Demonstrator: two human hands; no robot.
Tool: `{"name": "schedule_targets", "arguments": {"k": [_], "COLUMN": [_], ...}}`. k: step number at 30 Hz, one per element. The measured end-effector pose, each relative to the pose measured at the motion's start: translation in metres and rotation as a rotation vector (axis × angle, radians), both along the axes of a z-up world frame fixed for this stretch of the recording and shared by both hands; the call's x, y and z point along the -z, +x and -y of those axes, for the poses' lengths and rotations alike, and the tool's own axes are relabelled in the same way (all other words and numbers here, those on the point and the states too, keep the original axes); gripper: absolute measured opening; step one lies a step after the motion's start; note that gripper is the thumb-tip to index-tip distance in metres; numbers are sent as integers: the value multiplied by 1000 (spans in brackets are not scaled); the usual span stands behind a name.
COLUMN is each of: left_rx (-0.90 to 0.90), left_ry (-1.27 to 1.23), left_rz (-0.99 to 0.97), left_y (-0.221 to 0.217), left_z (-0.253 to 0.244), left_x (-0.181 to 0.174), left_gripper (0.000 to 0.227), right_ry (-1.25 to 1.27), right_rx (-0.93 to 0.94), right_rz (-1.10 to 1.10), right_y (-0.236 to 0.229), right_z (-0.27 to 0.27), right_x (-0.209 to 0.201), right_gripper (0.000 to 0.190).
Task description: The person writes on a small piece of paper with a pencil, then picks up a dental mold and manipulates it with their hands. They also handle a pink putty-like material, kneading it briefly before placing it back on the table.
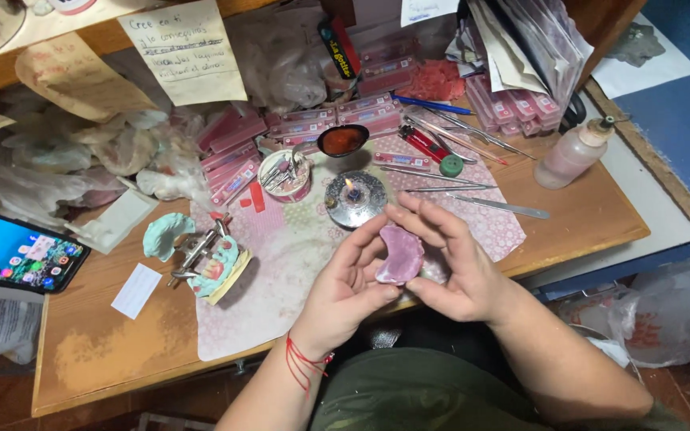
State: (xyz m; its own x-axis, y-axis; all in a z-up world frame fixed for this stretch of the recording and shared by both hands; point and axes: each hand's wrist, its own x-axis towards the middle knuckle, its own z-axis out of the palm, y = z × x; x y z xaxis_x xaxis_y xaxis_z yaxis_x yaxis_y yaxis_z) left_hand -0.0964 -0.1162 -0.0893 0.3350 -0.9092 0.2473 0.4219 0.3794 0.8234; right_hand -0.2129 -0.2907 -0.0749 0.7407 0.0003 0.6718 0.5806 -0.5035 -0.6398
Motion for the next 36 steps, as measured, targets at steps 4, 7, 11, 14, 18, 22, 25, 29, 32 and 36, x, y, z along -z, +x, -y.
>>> {"name": "schedule_targets", "arguments": {"k": [4, 7, 11, 14, 18, 22, 25, 29, 32, 36], "left_rx": [-84, -111, -105, -77, -10, -33, -75, -55, -22, 87], "left_ry": [-8, 17, -37, 29, 100, 168, 317, 386, 388, 377], "left_rz": [-24, -39, -138, -197, -222, -171, -121, -96, -57, -22], "left_y": [-5, -5, -7, -9, -13, -22, -30, -41, -54, -75], "left_z": [18, 23, 23, 17, 15, 23, 27, 35, 44, 63], "left_x": [14, 16, 6, -6, -14, -14, -12, -7, -9, -15], "left_gripper": [92, 95, 83, 78, 71, 66, 47, 35, 29, 16], "right_ry": [71, 29, -294, -614, -865, -804, -715, -722, -647, -267], "right_rx": [-56, -56, 379, 827, 877, 730, 562, 478, 534, 638], "right_rz": [8, -10, -123, -345, -432, -620, -1041, -1012, -856, -646], "right_y": [5, 1, -18, -35, -47, -39, -27, -30, -53, -125], "right_z": [12, 24, 62, 77, 93, 115, 120, 122, 116, 98], "right_x": [2, 3, 6, 1, 12, 11, -6, 3, 4, -15], "right_gripper": [86, 93, 71, 35, 20, 34, 33, 35, 28, 32]}}
